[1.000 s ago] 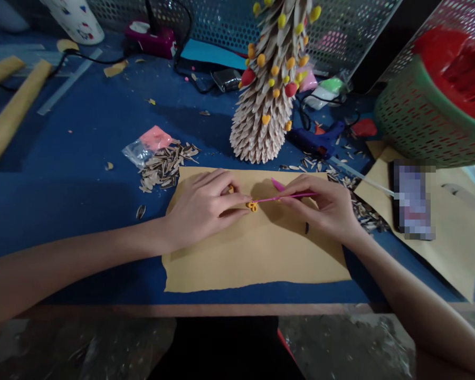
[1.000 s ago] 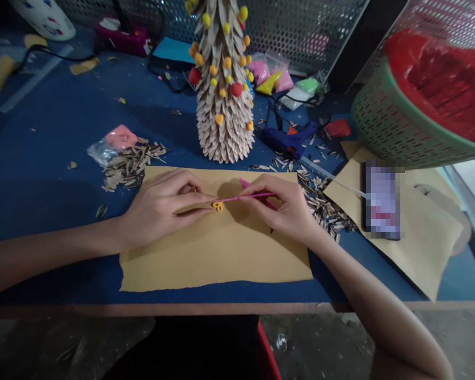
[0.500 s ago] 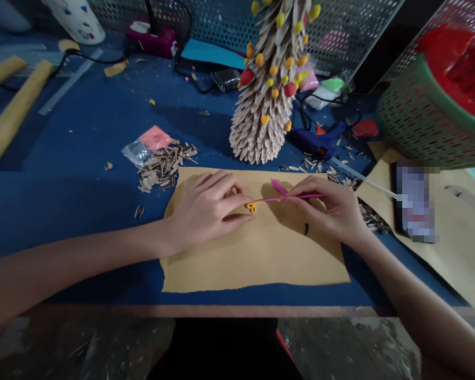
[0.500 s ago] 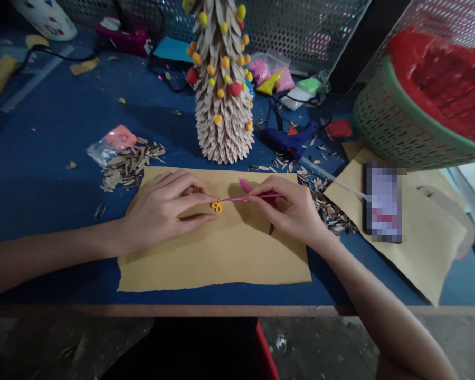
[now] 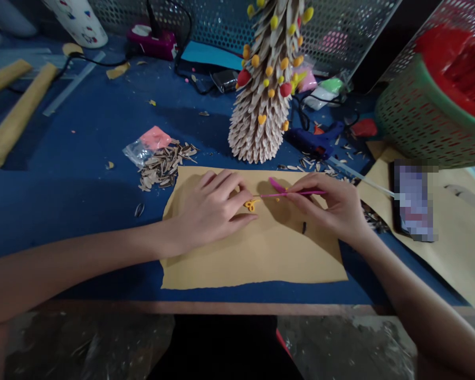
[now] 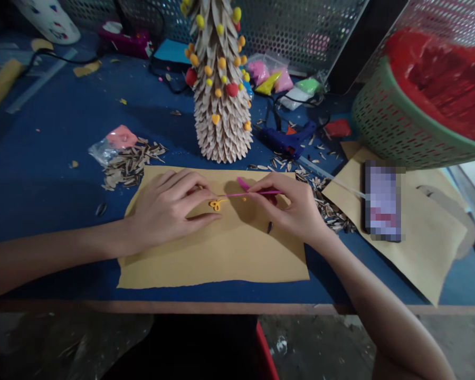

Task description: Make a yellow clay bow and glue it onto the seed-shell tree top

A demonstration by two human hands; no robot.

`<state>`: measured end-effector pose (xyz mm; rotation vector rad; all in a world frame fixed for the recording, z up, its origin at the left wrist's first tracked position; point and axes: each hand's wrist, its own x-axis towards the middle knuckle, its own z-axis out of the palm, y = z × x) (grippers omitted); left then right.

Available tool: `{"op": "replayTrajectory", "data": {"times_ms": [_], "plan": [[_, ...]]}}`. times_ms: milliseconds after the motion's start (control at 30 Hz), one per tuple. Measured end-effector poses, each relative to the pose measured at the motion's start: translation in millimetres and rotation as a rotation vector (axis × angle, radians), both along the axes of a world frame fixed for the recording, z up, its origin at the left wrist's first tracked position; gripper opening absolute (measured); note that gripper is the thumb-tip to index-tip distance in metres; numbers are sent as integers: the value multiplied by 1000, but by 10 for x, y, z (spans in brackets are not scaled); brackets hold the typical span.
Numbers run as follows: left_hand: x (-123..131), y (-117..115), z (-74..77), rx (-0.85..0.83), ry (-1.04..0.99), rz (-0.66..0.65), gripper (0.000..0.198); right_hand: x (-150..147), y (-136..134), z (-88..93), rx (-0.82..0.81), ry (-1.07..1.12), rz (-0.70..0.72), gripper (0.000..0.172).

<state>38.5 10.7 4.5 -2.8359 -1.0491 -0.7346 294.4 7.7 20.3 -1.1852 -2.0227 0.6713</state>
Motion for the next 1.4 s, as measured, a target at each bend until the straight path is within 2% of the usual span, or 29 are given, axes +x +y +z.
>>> {"op": "replayTrajectory", "data": {"times_ms": [167,500,667,833,1000,1100,1233,1400], "plan": [[32,11,3,11,16,15,25,21,-8,-14,11,45,-84,3],[21,-42,-10,-19,-9,25,19,85,-41,-18,83,1,-58,7],[13,-61,-7,21,-11,21,13,109,-85,-67,255,-108,-123,3],[29,-70,2,-79,-75,1,9,171,-112,-137,433,-224,-133,10],[33,-76,-20,-104,-112,34,17,243,-105,-159,454,-268,-184,12],[23,-80,-37,-48,-80,31,14,266,-108,-157,465,-289,-225,8],[18,-86,-22,-9,-46,19,9,287,-118,-159,481,-319,-207,5],[27,-80,21,-112,-67,0,7,301,-125,-161,470,-305,-192,7]]}}
